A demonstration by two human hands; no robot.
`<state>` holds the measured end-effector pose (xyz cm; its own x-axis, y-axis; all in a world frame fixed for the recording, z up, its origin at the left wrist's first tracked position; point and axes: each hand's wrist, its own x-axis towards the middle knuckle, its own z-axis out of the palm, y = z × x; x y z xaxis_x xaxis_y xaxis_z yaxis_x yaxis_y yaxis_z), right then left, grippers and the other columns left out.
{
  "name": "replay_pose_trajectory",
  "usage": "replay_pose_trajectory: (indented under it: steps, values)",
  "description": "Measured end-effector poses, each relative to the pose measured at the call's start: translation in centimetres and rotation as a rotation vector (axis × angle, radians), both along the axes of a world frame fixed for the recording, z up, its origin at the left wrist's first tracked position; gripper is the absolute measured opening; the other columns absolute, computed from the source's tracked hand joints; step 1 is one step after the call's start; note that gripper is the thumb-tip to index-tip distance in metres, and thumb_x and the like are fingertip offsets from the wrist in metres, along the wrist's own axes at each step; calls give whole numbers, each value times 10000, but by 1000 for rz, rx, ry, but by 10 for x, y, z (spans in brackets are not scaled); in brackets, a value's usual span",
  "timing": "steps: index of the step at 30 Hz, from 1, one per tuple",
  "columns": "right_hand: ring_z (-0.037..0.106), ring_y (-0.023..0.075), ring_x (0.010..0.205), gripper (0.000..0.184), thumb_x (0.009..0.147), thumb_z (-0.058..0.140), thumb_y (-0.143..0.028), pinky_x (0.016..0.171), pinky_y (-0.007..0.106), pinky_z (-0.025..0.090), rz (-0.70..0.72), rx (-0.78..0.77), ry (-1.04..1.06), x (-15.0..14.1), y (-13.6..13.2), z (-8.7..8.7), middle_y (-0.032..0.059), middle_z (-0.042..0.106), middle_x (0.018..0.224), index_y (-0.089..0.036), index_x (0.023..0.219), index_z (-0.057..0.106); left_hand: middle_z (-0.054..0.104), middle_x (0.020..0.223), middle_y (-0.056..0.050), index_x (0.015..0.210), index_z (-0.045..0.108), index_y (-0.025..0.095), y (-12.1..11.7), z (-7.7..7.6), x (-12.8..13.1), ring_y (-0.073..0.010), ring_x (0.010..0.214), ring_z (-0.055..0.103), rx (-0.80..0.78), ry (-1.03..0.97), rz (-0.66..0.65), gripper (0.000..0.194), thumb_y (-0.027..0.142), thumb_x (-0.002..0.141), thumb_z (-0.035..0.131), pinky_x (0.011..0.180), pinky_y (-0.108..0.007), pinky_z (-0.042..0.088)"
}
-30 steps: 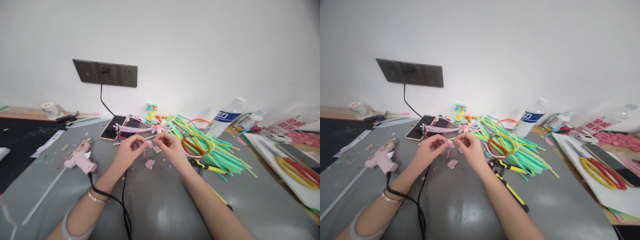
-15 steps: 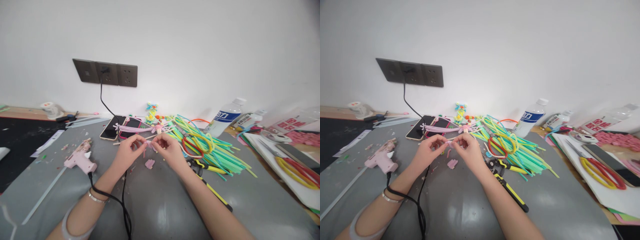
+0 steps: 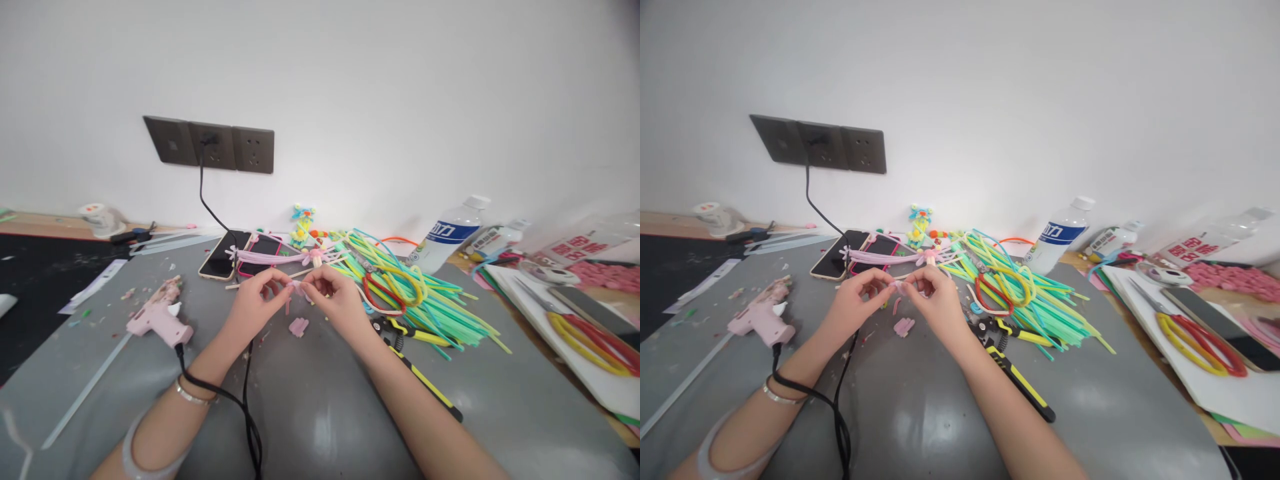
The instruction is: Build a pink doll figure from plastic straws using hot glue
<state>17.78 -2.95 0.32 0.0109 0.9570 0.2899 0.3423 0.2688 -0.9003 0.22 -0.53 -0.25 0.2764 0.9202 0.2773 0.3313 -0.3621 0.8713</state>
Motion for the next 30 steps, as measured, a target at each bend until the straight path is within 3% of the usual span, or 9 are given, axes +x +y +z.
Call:
replay_pose_trajectory:
  steps: [30]
  values:
    - [413,124,596,104,805,622,-268,555,260,326,14,2,0,0,0,-1,-27,482,652,-180,749,627,692,722,12,814,664,193,0,-2,-1,-125,612,596,57,25,5,102,275,828,606,567,-238,419]
